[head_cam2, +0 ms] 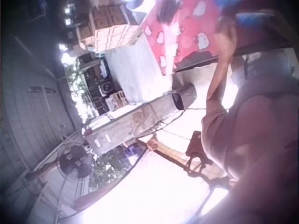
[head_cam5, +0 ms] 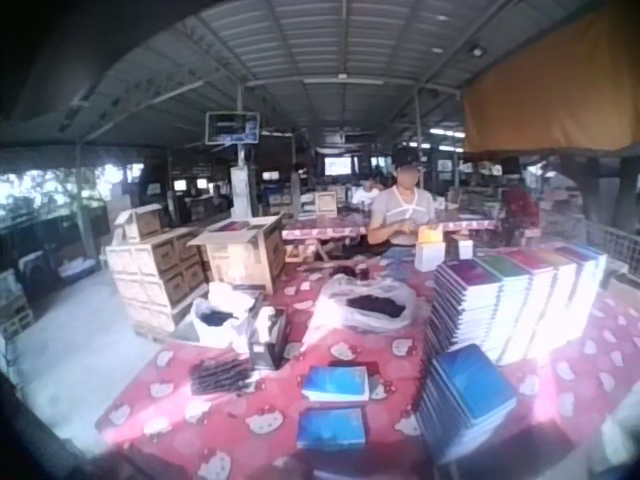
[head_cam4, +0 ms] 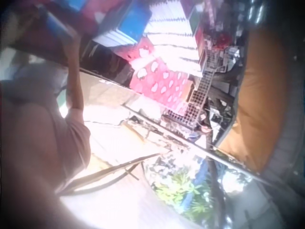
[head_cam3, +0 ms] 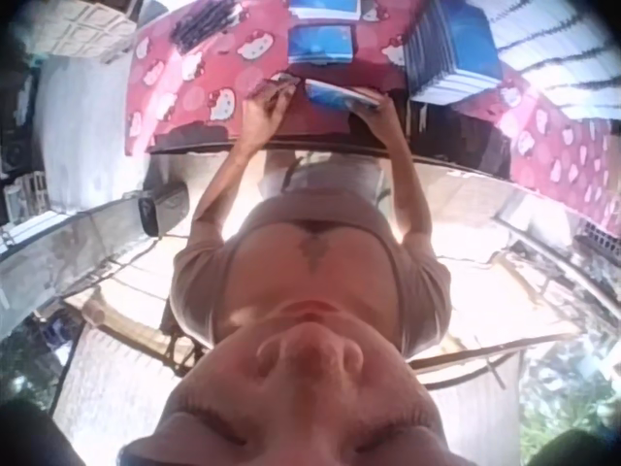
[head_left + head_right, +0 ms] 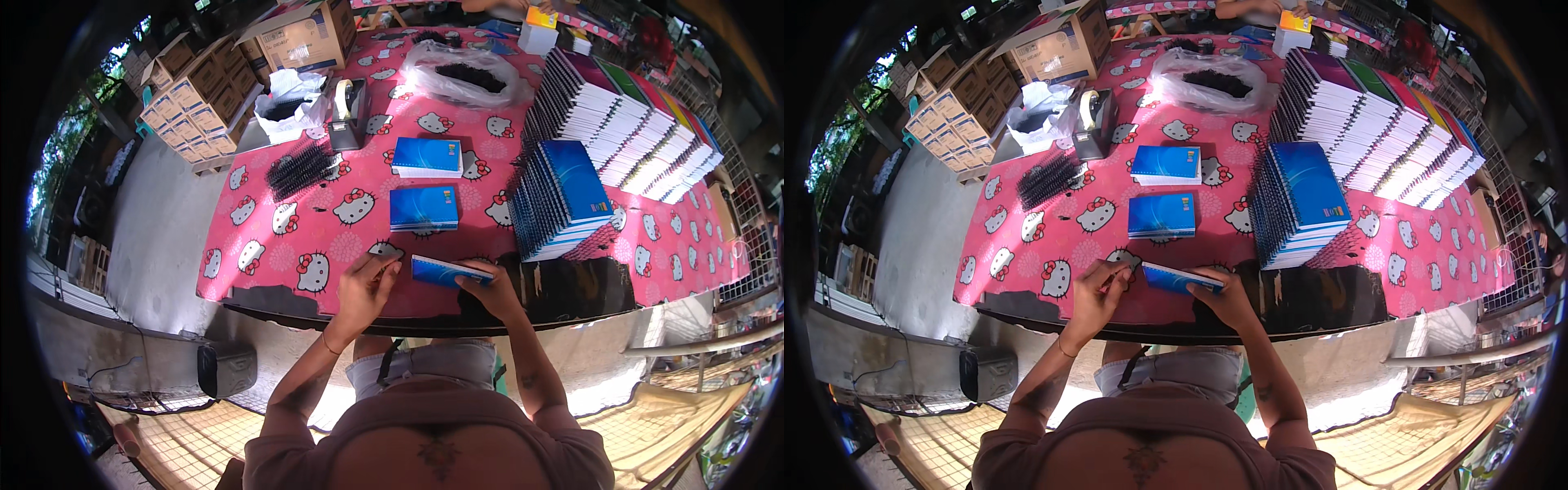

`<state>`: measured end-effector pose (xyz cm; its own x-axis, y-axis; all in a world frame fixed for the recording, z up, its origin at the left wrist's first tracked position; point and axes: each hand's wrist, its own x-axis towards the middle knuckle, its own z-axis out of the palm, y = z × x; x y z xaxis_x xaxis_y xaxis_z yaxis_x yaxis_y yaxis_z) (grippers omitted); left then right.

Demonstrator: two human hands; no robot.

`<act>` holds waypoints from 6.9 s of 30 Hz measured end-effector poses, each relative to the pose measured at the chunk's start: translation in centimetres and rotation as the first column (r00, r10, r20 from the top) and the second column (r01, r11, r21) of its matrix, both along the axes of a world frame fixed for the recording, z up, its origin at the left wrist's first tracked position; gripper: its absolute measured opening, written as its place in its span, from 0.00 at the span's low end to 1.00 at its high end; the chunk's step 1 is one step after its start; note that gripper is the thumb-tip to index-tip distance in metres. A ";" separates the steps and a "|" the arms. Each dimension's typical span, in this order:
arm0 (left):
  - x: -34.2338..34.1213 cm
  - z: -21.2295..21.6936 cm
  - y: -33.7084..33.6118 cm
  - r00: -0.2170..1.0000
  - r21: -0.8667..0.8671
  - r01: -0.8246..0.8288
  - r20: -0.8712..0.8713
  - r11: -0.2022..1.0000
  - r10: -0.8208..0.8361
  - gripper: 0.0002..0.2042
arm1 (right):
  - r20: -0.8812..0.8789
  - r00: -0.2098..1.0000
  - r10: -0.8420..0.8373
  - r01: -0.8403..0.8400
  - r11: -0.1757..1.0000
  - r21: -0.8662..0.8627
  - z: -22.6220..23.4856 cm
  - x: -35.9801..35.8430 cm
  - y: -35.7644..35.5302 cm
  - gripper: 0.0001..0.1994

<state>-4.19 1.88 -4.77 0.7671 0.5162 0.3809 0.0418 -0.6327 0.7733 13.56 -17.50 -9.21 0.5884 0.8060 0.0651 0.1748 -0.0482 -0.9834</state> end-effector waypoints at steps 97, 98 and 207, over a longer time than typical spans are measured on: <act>1.4 -2.7 -6.8 0.931 0.681 0.358 -0.312 0.639 -0.189 0.38 | 0.063 0.998 0.020 -0.020 1.000 0.000 -0.8 -2.9 0.5 0.18; 1.2 -2.7 -7.4 0.948 0.680 0.314 -0.268 0.663 -0.173 0.36 | 0.079 0.997 0.022 -0.023 1.000 0.014 -0.9 -2.8 0.4 0.18; 0.4 -0.1 -0.7 0.992 0.019 0.086 0.091 0.996 -0.087 0.10 | -0.030 1.000 -0.001 0.003 0.999 0.034 0.3 0.0 -1.4 0.14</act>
<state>-3.76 1.19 -4.88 0.7701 0.4431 0.4589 -0.0840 -0.6427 0.7615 13.52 -18.88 -8.87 0.5921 0.8024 0.0745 0.1447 -0.0149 -0.9894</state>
